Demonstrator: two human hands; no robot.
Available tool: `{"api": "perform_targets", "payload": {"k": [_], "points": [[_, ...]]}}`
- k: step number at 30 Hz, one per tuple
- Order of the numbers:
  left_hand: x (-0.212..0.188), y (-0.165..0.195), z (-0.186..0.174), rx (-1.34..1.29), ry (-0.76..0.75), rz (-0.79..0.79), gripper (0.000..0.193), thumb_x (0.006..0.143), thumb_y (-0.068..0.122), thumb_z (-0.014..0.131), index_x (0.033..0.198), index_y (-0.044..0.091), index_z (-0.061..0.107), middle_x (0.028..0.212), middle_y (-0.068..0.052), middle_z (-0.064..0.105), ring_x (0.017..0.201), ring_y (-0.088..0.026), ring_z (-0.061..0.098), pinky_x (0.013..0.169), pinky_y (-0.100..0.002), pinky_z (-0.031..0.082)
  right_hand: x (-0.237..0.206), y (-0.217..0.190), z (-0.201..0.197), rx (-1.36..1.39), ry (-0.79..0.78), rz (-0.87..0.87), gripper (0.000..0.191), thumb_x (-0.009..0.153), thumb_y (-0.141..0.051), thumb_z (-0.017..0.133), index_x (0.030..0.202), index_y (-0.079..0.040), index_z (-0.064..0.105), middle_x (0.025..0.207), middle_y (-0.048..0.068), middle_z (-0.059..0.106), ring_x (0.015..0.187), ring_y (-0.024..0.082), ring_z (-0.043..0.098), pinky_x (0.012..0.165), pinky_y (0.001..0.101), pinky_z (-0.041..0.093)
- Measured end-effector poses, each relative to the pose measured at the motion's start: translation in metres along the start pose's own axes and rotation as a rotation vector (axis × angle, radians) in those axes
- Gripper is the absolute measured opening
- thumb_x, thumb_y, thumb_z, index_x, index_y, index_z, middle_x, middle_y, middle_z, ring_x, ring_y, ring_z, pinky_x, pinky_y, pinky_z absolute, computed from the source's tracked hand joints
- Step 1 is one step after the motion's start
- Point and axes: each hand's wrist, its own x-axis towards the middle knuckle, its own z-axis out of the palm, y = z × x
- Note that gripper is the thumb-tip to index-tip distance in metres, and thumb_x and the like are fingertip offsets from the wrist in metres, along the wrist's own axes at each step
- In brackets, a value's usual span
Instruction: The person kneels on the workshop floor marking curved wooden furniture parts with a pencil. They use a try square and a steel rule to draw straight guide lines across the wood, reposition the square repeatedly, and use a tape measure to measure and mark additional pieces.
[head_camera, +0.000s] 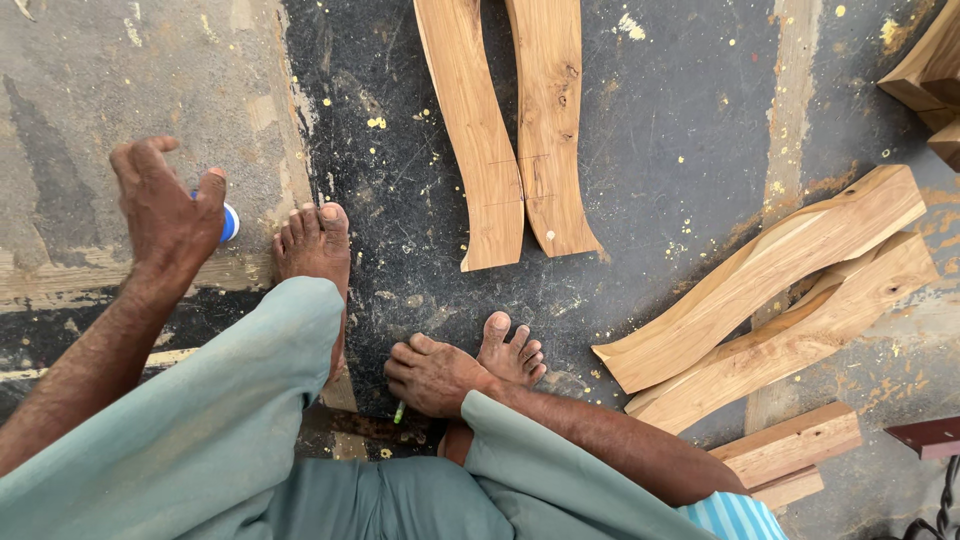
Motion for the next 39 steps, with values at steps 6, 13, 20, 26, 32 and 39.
{"api": "perform_targets", "payload": {"k": [6,13,20,26,32,39], "points": [[0.008,0.066,-0.089,0.083,-0.519,0.071,0.045,0.105,0.034,0.057,0.136,0.001,0.058,0.131,-0.022,0.064,0.106,-0.033,0.069,0.087,-0.046,0.061,0.008,-0.027,0.038,-0.149,-0.066,0.769,0.047,0.109,-0.045,0.042,0.113,-0.009,0.072,0.122,0.014,0.065,0.122,0.033,0.055,0.114,0.0488,0.038],[-0.049,0.143,-0.118,0.32,-1.147,0.263,0.053,0.095,0.041,0.057,0.139,0.01,0.056,0.134,-0.012,0.067,0.12,-0.027,0.067,0.111,-0.046,0.049,-0.002,0.009,-0.019,-1.091,0.713,0.874,0.061,0.109,-0.054,0.039,0.103,-0.005,0.075,0.106,0.015,0.07,0.119,0.039,0.06,0.107,0.0561,0.047],[-0.11,0.169,-0.035,0.185,-1.334,0.497,0.105,0.083,0.053,0.084,0.158,0.0,0.032,0.155,-0.025,0.045,0.148,-0.036,0.036,0.123,-0.058,0.016,-0.06,0.061,-0.172,-0.593,0.034,-0.228,0.019,0.078,-0.047,0.064,0.082,-0.03,0.072,0.081,-0.012,0.055,0.106,0.019,0.046,0.104,0.0413,0.025],[-0.174,0.206,0.029,-0.19,-0.989,0.237,0.03,0.105,0.03,0.057,0.12,0.004,0.058,0.109,-0.018,0.071,0.103,-0.036,0.069,0.089,-0.05,0.053,-0.088,0.088,-0.235,-0.558,-0.059,-0.227,0.018,0.084,-0.047,0.068,0.089,-0.031,0.075,0.087,-0.012,0.06,0.121,0.02,0.044,0.112,0.0413,0.023],[-0.152,0.212,0.01,-0.379,-0.681,0.294,0.019,0.101,0.021,0.056,0.11,0.007,0.066,0.083,-0.013,0.073,0.074,-0.031,0.074,0.064,-0.047,0.056,-0.134,0.122,-0.221,0.075,0.376,0.609,0.059,0.08,-0.023,0.07,0.138,-0.011,0.064,0.136,0.013,0.066,0.115,0.027,0.057,0.091,0.0436,0.048],[-0.096,0.22,0.023,-0.369,-0.684,0.466,0.022,0.098,0.022,0.06,0.112,0.005,0.067,0.083,-0.013,0.073,0.078,-0.032,0.073,0.064,-0.047,0.055,-0.105,0.058,-0.101,1.913,0.969,0.921,0.039,0.1,-0.017,0.068,0.133,0.004,0.065,0.092,0.005,0.07,0.073,0.009,0.061,0.062,0.0231,0.052]]}}
